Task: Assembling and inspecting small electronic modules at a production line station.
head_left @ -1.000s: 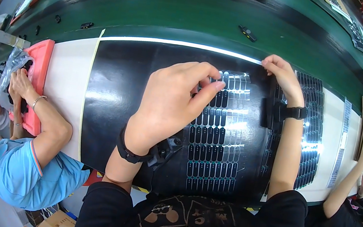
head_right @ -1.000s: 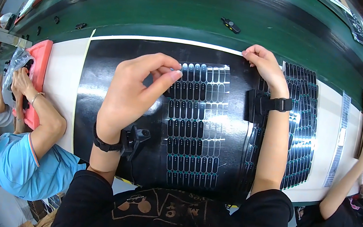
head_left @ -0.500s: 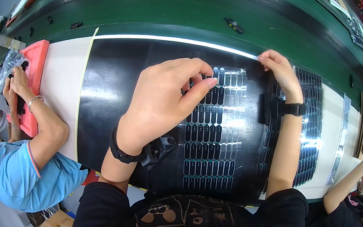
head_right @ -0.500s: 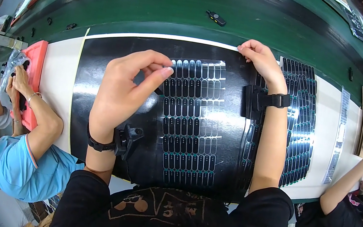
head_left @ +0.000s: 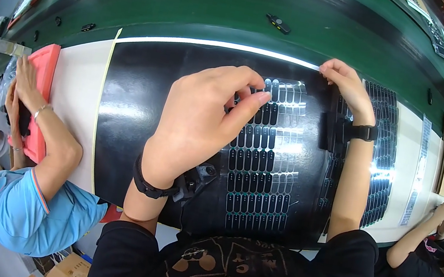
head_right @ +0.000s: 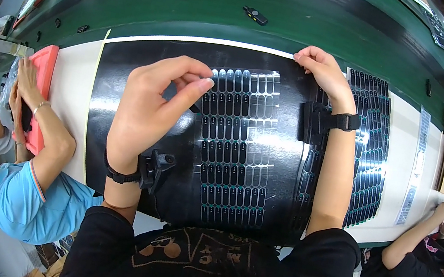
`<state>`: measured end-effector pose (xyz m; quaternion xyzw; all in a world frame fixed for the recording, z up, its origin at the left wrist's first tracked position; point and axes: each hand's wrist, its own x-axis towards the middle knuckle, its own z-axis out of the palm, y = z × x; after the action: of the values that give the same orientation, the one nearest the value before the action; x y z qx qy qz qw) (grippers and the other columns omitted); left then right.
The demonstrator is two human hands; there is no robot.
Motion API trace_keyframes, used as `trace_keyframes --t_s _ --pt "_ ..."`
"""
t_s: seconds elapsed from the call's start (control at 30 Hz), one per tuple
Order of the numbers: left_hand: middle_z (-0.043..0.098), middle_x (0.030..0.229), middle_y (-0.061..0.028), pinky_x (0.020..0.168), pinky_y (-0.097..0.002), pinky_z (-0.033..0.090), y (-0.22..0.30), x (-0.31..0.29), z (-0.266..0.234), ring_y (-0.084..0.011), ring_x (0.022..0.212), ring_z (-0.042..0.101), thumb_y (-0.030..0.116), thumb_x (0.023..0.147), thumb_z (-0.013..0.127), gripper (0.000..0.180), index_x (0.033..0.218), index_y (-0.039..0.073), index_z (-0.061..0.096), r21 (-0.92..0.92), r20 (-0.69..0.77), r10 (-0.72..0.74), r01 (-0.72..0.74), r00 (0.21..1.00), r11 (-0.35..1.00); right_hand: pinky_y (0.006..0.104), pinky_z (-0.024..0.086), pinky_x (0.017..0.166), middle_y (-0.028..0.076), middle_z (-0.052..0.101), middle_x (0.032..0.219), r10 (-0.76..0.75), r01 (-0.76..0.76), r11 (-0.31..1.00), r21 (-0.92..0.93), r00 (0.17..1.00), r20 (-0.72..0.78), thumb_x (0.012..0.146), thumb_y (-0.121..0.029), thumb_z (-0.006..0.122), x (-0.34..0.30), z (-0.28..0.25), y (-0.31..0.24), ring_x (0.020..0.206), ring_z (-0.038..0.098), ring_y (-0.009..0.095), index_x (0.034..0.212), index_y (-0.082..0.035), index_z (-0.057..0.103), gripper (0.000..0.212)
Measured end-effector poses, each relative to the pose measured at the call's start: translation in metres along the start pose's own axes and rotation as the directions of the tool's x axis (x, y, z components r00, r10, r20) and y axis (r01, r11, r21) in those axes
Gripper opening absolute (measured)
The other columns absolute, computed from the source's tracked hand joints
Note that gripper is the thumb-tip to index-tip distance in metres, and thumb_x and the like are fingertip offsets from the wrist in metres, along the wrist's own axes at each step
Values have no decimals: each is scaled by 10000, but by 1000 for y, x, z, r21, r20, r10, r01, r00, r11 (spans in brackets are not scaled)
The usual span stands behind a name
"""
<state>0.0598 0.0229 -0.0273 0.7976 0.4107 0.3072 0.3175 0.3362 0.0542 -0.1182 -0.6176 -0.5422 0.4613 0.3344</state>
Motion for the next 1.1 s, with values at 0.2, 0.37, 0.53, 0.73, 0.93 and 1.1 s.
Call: trace_keyframes --t_s 0.2,0.37,0.53,0.73,0.93,1.1 --pt "563 654 -69 513 -207 398 0 -2 0 -107 568 517 45 719 592 109 804 -20 576 -3 -2 5 -5 1000 1000 182 362 651 -35 503 726 -13 13 999 36 1000 -1 805 -157 507 1 1 2 678 439 55 787 -58 555 112" --pt "563 653 -70 508 -206 393 2 -4 0 -108 567 516 46 716 595 108 804 -15 579 -3 0 -2 2 1000 1000 180 360 652 -37 502 726 -7 6 999 41 1000 6 805 -152 505 0 1 3 677 438 53 785 -58 552 107" --pt "566 655 -70 500 -204 384 0 -3 -1 -105 565 514 57 718 599 108 801 -11 583 9 -17 27 -27 999 1000 178 358 652 -39 501 728 10 -11 999 33 1000 14 805 -145 503 1 0 2 679 437 50 786 -60 550 99" --pt "569 650 -67 494 -204 376 0 -4 -2 -108 563 515 73 721 604 111 798 -5 586 8 -14 32 -32 999 999 173 350 651 -43 496 728 -8 7 999 35 1000 27 805 -142 500 2 -1 4 677 429 48 795 -64 548 92" --pt "570 649 -70 495 -206 377 -2 -4 0 -112 563 518 76 721 607 112 798 -3 587 9 -16 54 -54 998 998 171 341 653 -47 491 731 -6 6 1000 19 1000 25 809 -153 495 2 -1 4 678 418 45 798 -73 546 96" --pt "571 653 -75 503 -206 386 -3 -4 0 -116 564 520 75 721 607 113 799 -5 586 3 -15 58 -58 998 998 173 339 653 -48 489 734 -2 2 1000 24 1000 25 813 -163 493 2 -1 4 684 414 45 798 -75 546 104"
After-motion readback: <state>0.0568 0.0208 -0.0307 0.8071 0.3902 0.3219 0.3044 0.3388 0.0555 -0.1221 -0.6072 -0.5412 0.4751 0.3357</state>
